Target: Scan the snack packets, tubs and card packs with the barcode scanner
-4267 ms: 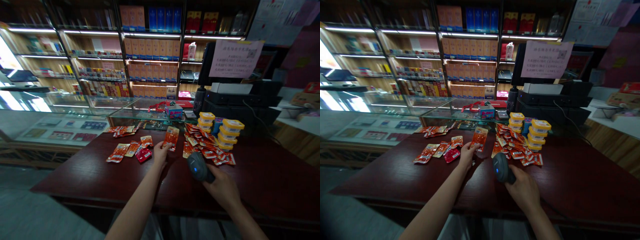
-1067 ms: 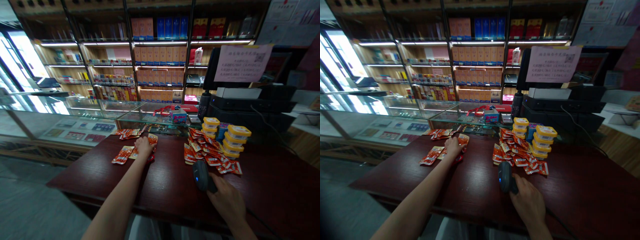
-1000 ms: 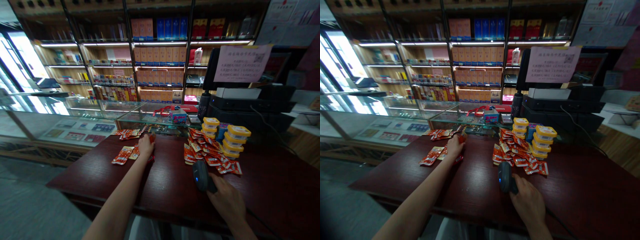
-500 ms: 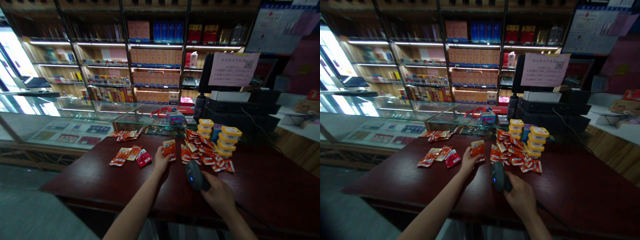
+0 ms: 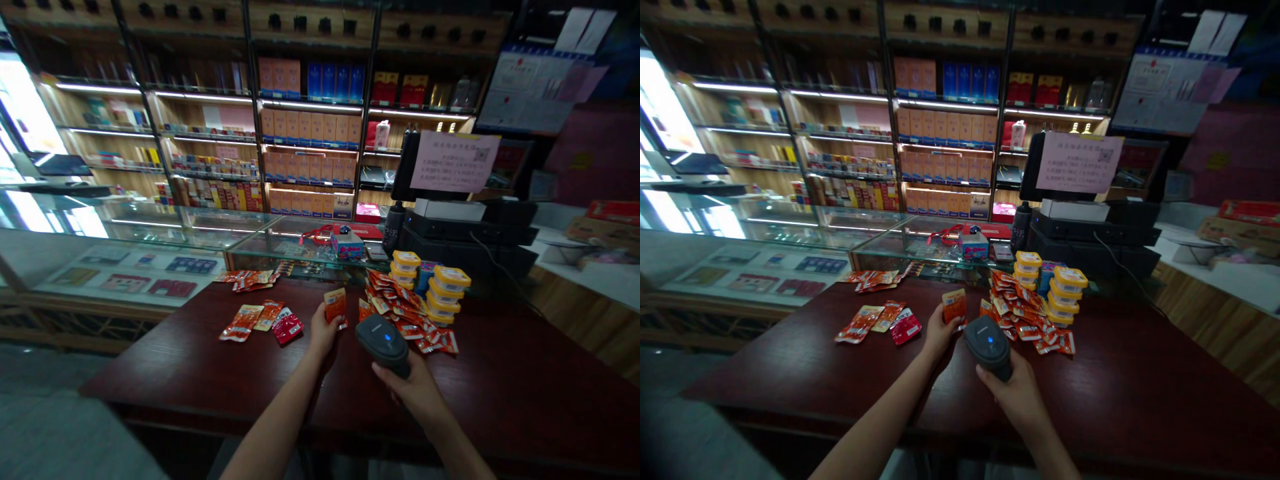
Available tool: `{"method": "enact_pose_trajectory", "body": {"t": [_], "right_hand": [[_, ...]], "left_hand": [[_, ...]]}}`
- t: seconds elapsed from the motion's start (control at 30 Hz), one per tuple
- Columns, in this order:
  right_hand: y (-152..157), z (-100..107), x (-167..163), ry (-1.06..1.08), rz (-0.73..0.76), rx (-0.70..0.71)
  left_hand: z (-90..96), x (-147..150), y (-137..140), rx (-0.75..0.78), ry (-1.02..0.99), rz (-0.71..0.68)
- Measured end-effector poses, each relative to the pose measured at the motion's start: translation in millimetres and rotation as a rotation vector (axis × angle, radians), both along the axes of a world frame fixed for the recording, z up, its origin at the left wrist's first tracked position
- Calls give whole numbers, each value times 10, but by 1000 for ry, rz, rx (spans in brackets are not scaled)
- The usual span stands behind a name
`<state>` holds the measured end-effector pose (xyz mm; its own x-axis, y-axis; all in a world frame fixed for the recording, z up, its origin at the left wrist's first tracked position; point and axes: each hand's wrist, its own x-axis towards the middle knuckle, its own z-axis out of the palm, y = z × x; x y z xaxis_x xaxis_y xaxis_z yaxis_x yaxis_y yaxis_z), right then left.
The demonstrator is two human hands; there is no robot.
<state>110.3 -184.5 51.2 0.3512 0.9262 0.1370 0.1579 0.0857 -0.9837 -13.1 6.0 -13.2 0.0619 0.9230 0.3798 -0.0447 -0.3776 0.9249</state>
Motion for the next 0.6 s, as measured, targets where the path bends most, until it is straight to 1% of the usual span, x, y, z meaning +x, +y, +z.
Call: {"method": "enact_pose_trajectory", "body": {"t": [0.1,0.37,0.6], "right_hand": [[-22,46,-11,42,8,-31],[-73,154,41,13,54,-140],[-47,252,70,19,75,-115]], "left_hand": [[25,-10,-30,15,25,33],[63,-23,-39,13,53,80],[-17,-30,7,23,54,36]]}}
